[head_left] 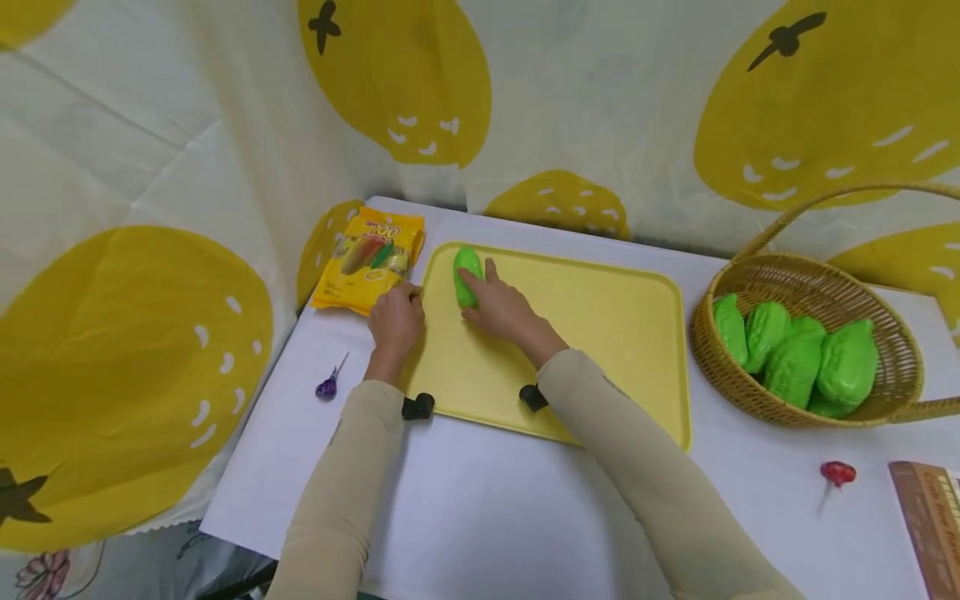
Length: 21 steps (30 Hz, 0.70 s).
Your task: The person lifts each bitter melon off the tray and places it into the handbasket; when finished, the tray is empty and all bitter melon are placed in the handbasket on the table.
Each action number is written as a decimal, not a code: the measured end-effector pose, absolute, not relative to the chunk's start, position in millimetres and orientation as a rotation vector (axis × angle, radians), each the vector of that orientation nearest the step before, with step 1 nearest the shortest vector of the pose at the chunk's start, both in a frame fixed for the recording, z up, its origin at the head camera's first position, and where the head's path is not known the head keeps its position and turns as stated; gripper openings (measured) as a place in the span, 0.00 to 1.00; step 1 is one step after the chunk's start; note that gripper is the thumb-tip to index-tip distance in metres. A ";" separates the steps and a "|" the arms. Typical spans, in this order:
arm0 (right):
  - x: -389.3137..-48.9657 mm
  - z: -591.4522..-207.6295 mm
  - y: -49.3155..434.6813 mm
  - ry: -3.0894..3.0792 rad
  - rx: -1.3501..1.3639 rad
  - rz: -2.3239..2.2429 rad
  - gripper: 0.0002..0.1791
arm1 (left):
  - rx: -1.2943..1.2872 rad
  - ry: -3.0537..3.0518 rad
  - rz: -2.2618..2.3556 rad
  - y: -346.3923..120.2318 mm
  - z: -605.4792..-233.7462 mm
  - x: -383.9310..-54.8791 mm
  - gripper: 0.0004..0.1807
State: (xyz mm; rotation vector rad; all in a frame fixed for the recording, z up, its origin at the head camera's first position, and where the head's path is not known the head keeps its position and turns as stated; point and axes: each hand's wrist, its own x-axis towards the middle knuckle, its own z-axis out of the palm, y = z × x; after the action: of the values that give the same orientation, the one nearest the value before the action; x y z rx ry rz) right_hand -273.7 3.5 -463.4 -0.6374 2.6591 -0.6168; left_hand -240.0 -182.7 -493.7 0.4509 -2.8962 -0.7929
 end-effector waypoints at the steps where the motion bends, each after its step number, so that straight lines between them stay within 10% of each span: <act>1: -273.7 -463.2 1.8 2.661 -0.632 -0.596 0.42 | 0.453 -2.898 -0.792 -182.3 -493.9 -239.3 0.13; 21: -271.9 -467.5 -11.1 2.735 -0.685 -0.638 0.32 | 0.434 -2.887 -0.778 -181.3 -492.3 -238.6 0.13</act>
State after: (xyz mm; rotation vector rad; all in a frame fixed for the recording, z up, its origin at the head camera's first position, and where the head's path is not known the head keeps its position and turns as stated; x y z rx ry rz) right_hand -271.9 -11.1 -467.5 -0.6846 2.7349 -0.6378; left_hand -238.6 -181.3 -492.3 0.4341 -2.8872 -0.7784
